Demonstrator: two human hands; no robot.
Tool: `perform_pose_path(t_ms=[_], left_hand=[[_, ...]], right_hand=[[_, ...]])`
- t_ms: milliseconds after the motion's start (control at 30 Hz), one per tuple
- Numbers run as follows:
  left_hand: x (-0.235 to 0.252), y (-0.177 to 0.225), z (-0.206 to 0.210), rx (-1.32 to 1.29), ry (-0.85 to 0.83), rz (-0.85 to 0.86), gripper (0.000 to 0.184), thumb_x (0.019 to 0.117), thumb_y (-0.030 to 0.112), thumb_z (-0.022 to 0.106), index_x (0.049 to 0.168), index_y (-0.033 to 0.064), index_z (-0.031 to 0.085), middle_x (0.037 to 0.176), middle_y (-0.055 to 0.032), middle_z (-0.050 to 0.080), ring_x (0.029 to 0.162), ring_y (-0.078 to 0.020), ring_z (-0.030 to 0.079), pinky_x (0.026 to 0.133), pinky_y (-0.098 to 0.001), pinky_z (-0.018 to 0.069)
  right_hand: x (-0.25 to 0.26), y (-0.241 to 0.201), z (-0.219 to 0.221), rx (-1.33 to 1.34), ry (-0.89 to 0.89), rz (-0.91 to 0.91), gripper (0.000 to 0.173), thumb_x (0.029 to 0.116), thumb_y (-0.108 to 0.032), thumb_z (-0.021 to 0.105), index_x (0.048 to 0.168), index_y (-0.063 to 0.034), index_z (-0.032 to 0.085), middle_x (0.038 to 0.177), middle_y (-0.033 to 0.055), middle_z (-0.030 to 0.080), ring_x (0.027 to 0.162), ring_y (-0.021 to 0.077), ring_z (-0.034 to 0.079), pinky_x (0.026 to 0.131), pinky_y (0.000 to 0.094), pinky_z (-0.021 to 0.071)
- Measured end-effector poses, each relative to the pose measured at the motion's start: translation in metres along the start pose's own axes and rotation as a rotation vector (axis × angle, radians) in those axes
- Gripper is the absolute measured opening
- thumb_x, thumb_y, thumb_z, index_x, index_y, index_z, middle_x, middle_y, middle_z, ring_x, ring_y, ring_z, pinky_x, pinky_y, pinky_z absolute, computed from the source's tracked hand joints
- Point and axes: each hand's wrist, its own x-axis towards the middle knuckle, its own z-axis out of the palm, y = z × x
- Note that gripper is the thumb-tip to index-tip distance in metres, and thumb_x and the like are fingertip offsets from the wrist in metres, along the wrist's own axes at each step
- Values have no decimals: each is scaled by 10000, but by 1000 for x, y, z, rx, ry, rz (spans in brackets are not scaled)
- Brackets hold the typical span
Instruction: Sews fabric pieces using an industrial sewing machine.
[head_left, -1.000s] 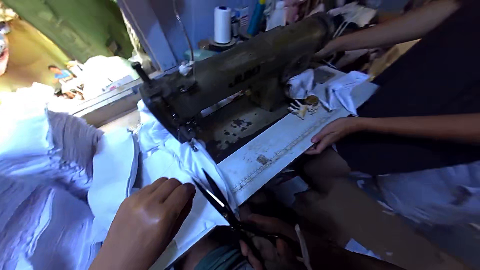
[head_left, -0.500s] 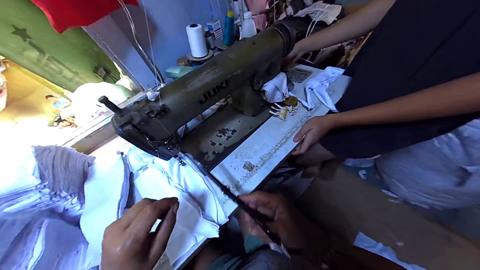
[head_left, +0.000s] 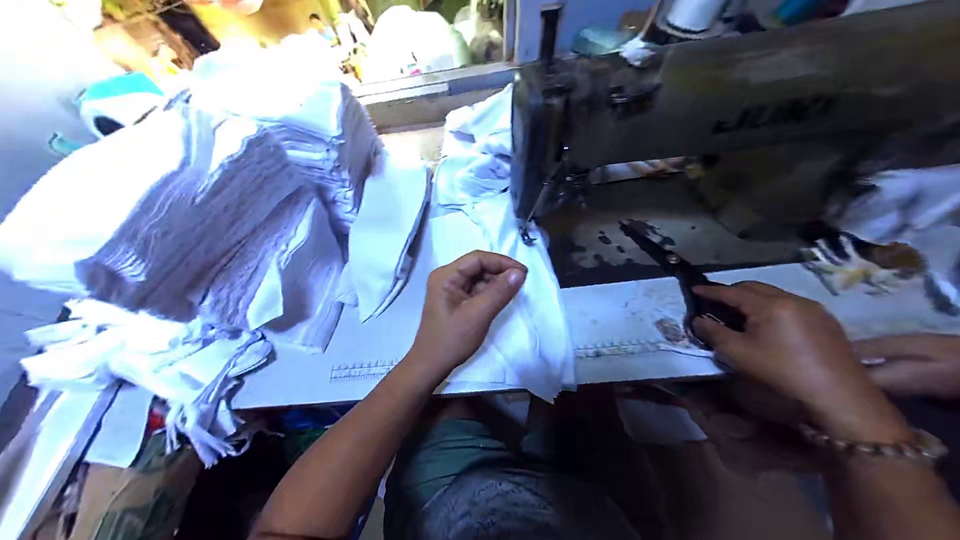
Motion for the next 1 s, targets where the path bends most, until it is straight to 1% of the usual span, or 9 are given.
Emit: perform_pose_path(t_ms=[167,267,333,400,433,533,633,733,1000], left_hand=[[5,-2,0,0,-66,41,77,962,25,638,950,41,713,712,64,619,556,38,480,514,-128,404],[9,-3,1,8,-93,47,66,944,-4,646,940,14,710,717,58,612,568,43,485,528,-121,415],[10,-4,1,21,-119,46,58,933,-19,656,941,-3,711,699,51,601,570,40,483,532,-120,417],[12,-3,1,50,-162,45,54,931,-14,667,946,-17,718,705,41,590,582,37,483,540,-116,419],[13,-2,1,64,-185,49,53,930,-9,671,943,-21,720,702,38,577,583,37,479,538,-112,414],[17,-1,3,115,-247,59,65,934,14,678,937,-26,729,731,21,599,611,36,509,560,-109,438],[21,0,3,108,-307,43,74,940,25,679,929,-30,727,723,22,584,618,34,511,563,-108,437],[25,1,0,78,-349,-4,71,938,20,680,906,-25,724,719,25,580,617,35,511,564,-106,435],[34,-4,-7,36,-396,-130,56,946,21,684,909,-8,714,679,42,617,590,48,522,562,-111,443]], right_hand=[[9,-13,-2,-95,-83,29,366,896,-166,676,1238,-39,715,1126,300,692,1023,572,643,795,793,441],[9,-27,2,-92,35,-36,450,940,-350,566,1187,-8,720,1127,294,692,1029,553,649,786,756,461],[10,-41,3,17,150,-104,483,984,-426,548,1119,-6,745,1028,237,728,918,399,703,762,603,529],[14,-60,5,315,212,-209,370,988,-362,624,1070,-26,754,969,77,739,858,87,685,790,269,566],[18,-70,7,520,198,-280,290,981,-295,661,1074,-34,746,992,13,737,889,16,684,825,196,576],[30,-98,15,848,92,-393,211,956,-257,712,1120,-130,753,1078,-70,736,935,20,691,835,201,594],[43,-109,28,927,34,-450,228,941,-242,734,1145,-143,760,1103,-54,726,911,43,689,802,206,598],[51,-113,36,1013,14,-512,133,944,-180,734,1063,-141,779,1094,-35,736,915,80,716,800,235,625],[56,-113,50,818,139,-593,77,999,-209,664,1009,-145,704,1049,-52,678,977,42,677,834,211,600]])
